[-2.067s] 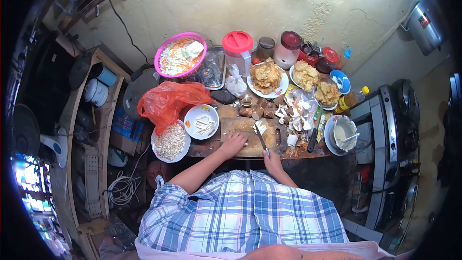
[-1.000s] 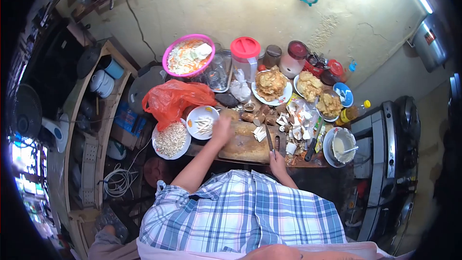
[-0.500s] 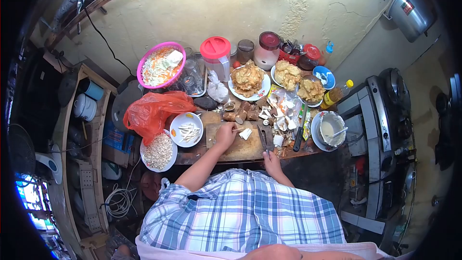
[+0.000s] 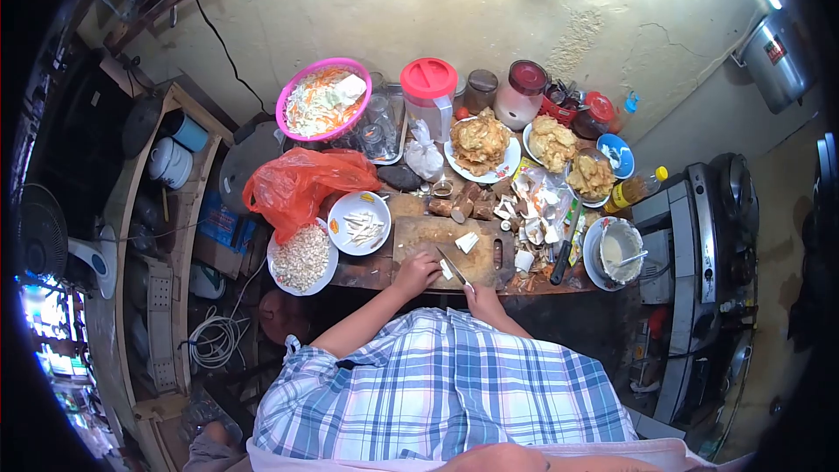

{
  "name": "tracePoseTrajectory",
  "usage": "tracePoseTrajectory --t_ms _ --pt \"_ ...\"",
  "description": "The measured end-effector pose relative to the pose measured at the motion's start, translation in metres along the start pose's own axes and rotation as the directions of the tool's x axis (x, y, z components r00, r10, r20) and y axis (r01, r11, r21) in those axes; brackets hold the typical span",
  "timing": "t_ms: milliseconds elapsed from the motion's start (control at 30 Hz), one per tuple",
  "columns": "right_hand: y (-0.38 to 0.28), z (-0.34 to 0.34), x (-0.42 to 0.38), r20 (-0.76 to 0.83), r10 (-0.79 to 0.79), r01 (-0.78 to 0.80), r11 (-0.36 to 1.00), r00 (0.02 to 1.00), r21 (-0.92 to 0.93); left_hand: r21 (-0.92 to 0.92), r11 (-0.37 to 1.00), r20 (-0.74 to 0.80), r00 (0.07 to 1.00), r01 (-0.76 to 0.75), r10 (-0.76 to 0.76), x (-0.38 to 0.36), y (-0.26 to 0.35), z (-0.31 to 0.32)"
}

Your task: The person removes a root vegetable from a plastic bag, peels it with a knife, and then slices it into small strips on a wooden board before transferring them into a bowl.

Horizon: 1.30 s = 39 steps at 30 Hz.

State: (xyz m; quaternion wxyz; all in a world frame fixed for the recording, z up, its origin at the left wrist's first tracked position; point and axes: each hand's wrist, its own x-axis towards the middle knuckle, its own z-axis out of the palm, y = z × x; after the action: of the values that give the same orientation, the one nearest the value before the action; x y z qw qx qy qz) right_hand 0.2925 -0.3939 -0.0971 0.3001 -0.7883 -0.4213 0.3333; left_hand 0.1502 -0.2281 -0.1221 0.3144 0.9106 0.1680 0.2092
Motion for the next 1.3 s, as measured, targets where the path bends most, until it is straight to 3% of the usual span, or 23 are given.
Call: tracePoseTrajectory --t_ms 100,267,367,433,533,667,733,967,1300 --pt "0.0 0.006 -0.001 0.004 -0.026 0.026 0.999 1.0 -0.021 0.003 1.0 -0.06 0.998 0.013 -0.013 -0.001 0.003 0.005" --pt "-0.017 0.005 -0.008 0.001 0.062 -0.061 0.983 0.998 -0.175 -0.014 1.0 -0.1 0.995 -0.022 0.02 0.001 0.0 0.004" --pt "-0.021 0.009 -0.009 -0.01 0.108 -0.107 0.956 0.994 -0.272 -0.145 0.989 -0.191 0.982 -0.017 -0.011 0.013 0.002 -0.002" --pt "-0.024 0.009 -0.01 -0.016 0.123 -0.123 0.953 0.992 -0.277 -0.258 0.945 -0.325 0.904 0.199 -0.279 0.031 0.004 -0.002" --pt "-0.027 0.011 -0.012 -0.02 0.144 -0.144 0.949 0.989 -0.28 -0.31 0.934 -0.353 0.891 0.176 -0.285 0.07 0.008 0.007" --pt "-0.022 0.015 -0.012 -0.035 0.152 -0.156 0.946 0.988 -0.286 -0.262 0.944 -0.211 0.943 0.199 -0.258 0.095 0.009 0.024" --pt "-0.015 0.019 -0.013 -0.046 0.137 -0.144 0.949 0.99 -0.282 -0.122 0.983 -0.147 0.977 0.136 -0.153 0.098 0.008 0.032" --pt "-0.017 0.023 -0.011 -0.062 0.084 -0.101 0.932 0.995 -0.349 -0.218 0.967 -0.219 0.959 0.13 -0.179 0.094 -0.008 0.042" --pt "-0.015 0.025 -0.007 -0.046 0.037 -0.053 0.907 0.998 -0.418 -0.185 0.982 -0.142 0.987 0.049 -0.075 0.093 -0.013 0.036"
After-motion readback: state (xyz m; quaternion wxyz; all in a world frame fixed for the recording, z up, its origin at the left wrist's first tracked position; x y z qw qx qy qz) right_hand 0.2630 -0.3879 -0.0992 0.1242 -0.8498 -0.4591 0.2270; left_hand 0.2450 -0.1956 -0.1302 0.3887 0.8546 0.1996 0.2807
